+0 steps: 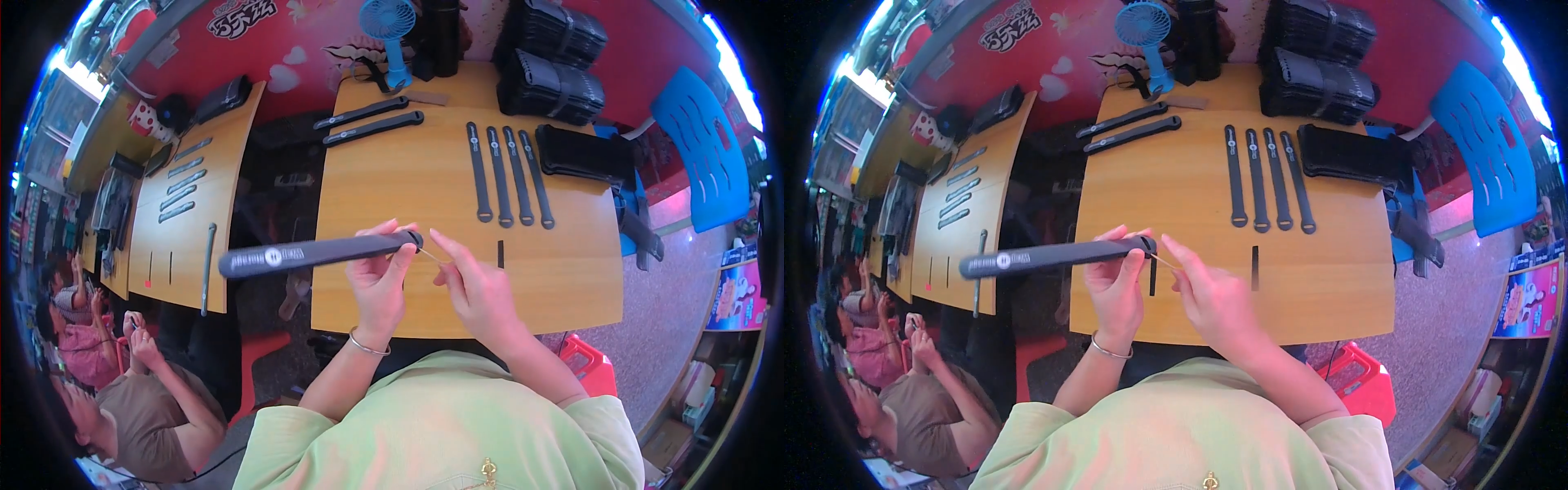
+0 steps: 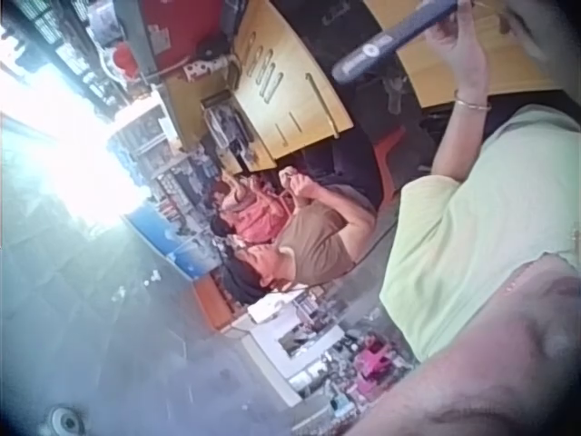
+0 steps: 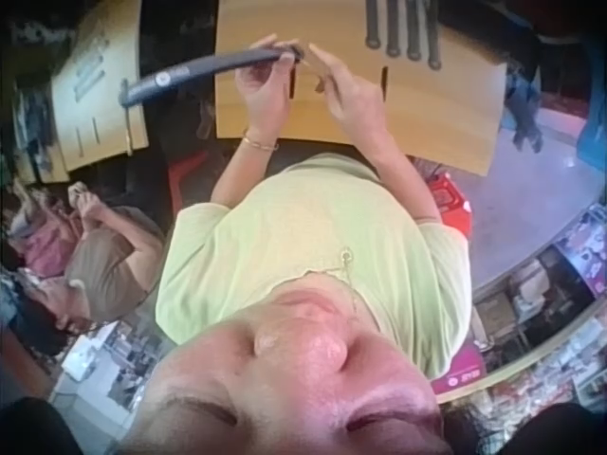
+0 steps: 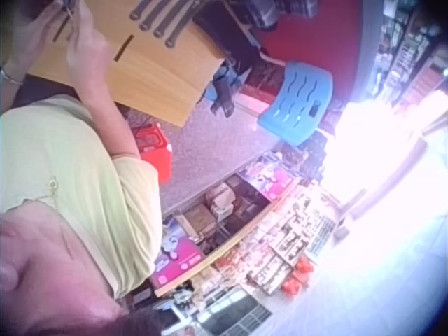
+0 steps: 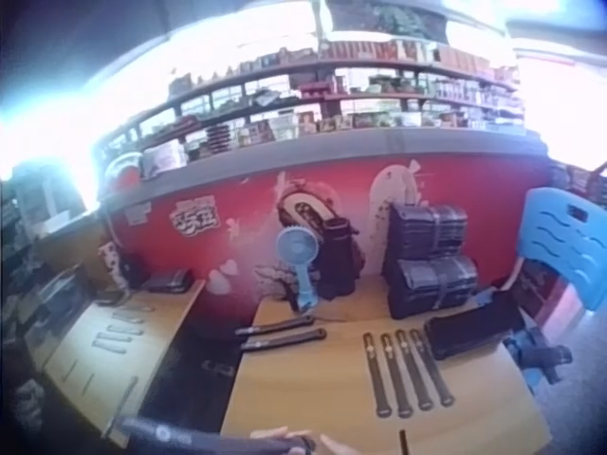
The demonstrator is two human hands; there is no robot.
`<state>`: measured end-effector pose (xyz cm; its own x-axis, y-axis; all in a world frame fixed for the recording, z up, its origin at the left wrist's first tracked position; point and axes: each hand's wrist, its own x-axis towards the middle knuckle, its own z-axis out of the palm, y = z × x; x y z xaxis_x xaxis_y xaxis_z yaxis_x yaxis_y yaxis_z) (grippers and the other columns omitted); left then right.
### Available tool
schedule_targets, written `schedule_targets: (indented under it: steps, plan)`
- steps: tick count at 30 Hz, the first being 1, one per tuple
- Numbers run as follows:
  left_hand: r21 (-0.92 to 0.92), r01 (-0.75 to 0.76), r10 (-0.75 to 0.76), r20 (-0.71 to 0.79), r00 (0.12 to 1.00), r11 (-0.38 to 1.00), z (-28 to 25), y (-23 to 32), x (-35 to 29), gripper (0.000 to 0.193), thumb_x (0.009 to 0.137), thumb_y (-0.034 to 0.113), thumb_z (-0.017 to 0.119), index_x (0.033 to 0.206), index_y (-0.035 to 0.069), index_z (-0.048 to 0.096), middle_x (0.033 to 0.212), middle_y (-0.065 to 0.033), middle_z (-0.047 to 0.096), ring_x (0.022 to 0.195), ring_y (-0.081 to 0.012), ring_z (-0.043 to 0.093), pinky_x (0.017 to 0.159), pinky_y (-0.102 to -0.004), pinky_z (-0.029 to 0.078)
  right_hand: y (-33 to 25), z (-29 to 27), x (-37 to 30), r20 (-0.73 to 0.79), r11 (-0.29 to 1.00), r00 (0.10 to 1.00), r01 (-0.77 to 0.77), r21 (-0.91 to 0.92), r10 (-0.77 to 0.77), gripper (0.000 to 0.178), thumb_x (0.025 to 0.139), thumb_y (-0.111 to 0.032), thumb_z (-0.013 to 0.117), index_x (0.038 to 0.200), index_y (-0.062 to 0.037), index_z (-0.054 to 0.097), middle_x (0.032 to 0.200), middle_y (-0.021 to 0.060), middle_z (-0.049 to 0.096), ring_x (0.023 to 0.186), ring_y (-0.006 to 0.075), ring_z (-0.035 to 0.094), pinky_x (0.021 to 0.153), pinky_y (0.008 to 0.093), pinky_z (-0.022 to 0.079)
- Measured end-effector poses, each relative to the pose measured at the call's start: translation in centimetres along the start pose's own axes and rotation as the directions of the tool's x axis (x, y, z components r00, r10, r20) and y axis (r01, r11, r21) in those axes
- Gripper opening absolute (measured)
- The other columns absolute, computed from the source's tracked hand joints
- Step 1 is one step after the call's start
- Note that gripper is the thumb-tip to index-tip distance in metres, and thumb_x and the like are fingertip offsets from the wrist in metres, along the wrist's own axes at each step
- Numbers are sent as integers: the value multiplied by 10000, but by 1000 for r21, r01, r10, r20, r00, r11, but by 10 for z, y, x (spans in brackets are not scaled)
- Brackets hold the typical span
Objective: The person is assembling black plastic straps by inserting a thin, flexible plastic rod into them.
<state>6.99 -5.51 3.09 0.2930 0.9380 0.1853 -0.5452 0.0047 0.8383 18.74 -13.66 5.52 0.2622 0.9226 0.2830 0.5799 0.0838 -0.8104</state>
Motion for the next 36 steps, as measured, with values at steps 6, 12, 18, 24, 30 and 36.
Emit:
schedule_targets:
  steps: [6,12,18,24,30,36]
  plan:
    - [303,-222,216,55,975,927,5,3,1,287,813,-38,636,1078,21,544,1023,-82,542,1011,-217,588,833,-281,496,1,1,5,214,781,946,-321,535,241,429,915,-41,463,1331,-114,392,672,44,602,482,91,478,453,239,369]
    - [507,-426,375,205,904,749,-3,2,8,256,819,-9,640,1056,23,550,1043,-118,548,981,-215,593,804,-281,501,-7,9,9,491,244,794,-587,772,358,401,941,-52,424,1334,-115,374,692,36,571,564,52,476,522,196,355]
    - [313,-233,217,88,972,921,2,8,10,244,831,-8,628,1058,21,540,1036,-111,565,941,-183,591,815,-280,486,-5,21,13,116,733,968,-244,635,222,378,951,-67,415,1324,-118,386,682,20,560,534,20,408,504,169,316]
    - [315,-149,124,98,987,938,-11,-2,7,332,853,8,611,1154,31,473,1026,-99,584,892,-127,586,781,-241,467,-4,18,25,369,210,865,-452,867,340,296,925,-37,466,1219,-54,435,681,34,595,585,53,501,528,201,375]
    - [134,-97,98,-6,995,986,1,-1,13,314,860,9,601,1133,17,447,1025,-126,598,925,-144,595,792,-265,494,9,34,21,-58,913,996,-41,407,71,260,881,-4,525,1135,-47,490,756,93,652,596,170,616,519,260,452]
    - [233,5,-4,-4,1000,972,-1,-4,14,197,847,-42,575,1009,-12,467,1104,-181,585,1006,-202,597,856,-320,512,9,39,24,-240,971,969,114,210,-62,308,829,25,582,1121,-56,527,807,137,654,672,279,646,567,327,494]
